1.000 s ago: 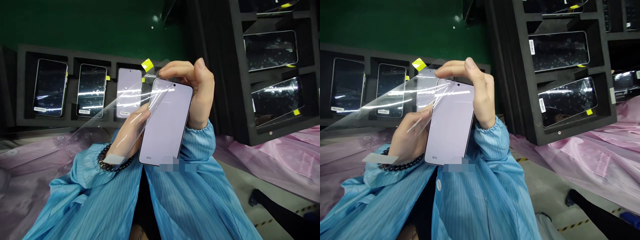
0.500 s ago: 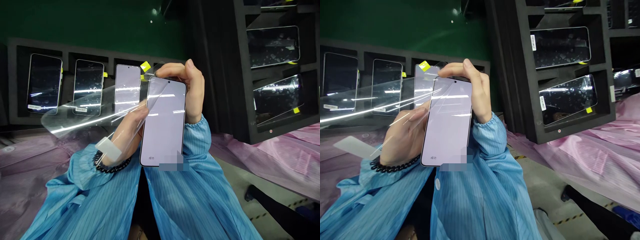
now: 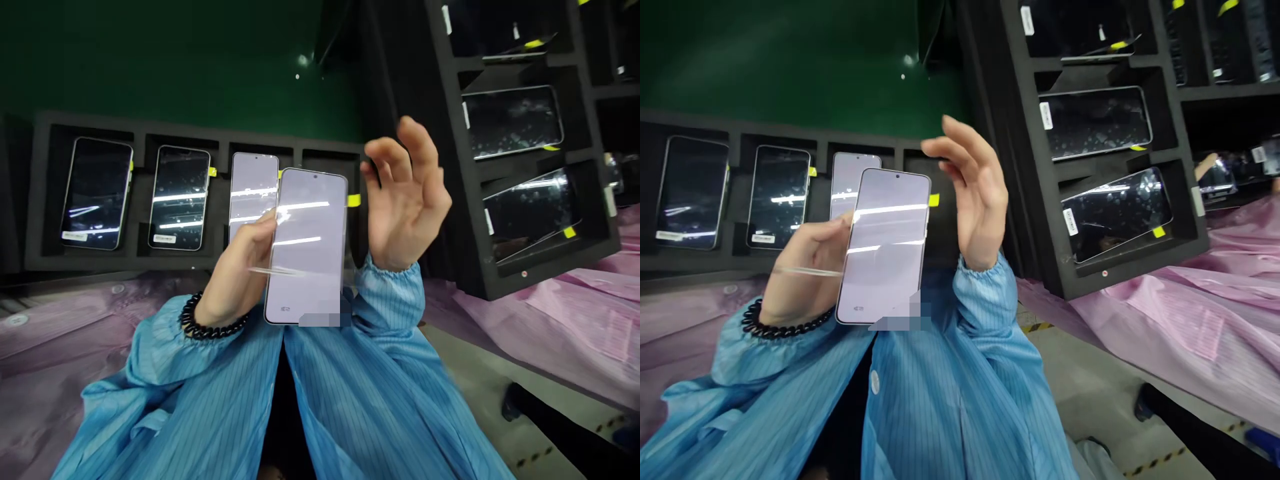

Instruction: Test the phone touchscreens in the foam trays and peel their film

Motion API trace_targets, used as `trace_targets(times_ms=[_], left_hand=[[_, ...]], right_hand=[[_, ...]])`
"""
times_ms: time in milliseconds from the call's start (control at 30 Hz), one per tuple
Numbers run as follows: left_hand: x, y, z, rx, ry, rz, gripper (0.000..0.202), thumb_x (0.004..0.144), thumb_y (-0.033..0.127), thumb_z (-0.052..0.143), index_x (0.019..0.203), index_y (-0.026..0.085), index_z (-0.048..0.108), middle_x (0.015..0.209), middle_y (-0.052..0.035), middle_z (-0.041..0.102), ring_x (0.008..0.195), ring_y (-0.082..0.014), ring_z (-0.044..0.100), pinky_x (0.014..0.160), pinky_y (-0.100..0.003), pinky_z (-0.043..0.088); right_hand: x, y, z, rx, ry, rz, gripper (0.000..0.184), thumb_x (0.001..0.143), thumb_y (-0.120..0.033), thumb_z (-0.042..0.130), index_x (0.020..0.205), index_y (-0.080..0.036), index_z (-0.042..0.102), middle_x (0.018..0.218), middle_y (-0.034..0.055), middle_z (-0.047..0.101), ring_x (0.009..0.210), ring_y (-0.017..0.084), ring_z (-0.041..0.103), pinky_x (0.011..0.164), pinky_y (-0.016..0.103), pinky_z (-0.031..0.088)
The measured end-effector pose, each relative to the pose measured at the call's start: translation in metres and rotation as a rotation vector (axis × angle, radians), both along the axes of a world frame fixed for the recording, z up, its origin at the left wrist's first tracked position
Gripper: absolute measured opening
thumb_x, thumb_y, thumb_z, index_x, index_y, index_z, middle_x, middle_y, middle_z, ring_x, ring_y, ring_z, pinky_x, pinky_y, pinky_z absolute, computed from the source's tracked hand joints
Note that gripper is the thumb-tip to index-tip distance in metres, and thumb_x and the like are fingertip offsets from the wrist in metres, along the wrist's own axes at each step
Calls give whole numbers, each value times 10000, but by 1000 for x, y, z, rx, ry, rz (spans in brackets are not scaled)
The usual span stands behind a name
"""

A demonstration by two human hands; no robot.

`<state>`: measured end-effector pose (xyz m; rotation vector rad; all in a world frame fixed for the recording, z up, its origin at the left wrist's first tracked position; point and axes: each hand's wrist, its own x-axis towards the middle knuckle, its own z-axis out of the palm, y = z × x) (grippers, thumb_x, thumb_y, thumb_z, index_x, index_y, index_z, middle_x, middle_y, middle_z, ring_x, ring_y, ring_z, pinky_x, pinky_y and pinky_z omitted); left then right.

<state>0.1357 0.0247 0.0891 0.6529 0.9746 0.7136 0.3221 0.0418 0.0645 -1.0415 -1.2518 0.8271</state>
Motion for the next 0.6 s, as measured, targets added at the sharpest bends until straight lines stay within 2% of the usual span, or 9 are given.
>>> trace_targets(times_ms=[100,200,300,400,433,500,600], left_hand=[[-1,18,-14,16,54,31,322,849,388,458,1045,178,602,1004,-58,675,1072,-262,643,893,-362,549],[14,36,-34,14,88,25,351,816,396,506,1084,173,545,1049,-64,674,1063,-267,648,903,-389,556],[41,48,-52,33,163,-61,395,812,391,491,1144,176,495,1136,-81,666,1090,-263,643,928,-409,550],[57,56,-57,61,160,-172,404,835,390,488,1168,165,530,1147,-99,681,1097,-263,648,978,-430,525],[54,60,-55,115,183,-214,414,840,398,507,1181,167,554,1144,-98,689,1103,-264,647,1008,-433,507],[37,69,-50,359,356,-294,438,866,426,519,1224,182,592,1177,-93,694,1142,-264,629,1072,-434,457],[-5,87,-45,871,857,-315,447,950,413,371,1209,177,647,1220,-111,677,1181,-281,586,1090,-457,413]], right_hand=[[13,-16,-5,22,45,-59,389,998,-564,374,1209,-357,627,1068,28,693,1079,250,668,975,445,525],[19,-32,-14,-23,91,-97,376,987,-519,386,1169,-326,652,984,33,695,973,241,676,924,435,529],[17,-42,-24,-83,162,-65,357,971,-472,431,1158,-296,678,942,35,708,937,235,677,902,415,523],[16,-47,-31,-162,148,-23,364,974,-472,450,1164,-271,687,932,39,717,937,245,677,910,423,511],[16,-48,-33,-179,131,-14,367,978,-474,454,1166,-263,689,935,40,722,939,247,678,918,426,502],[16,-49,-38,-202,96,-4,362,992,-462,456,1174,-257,692,953,40,734,947,246,676,933,422,483],[18,-51,-45,-234,36,12,342,1022,-415,436,1169,-265,705,978,31,751,984,236,661,945,399,464]])
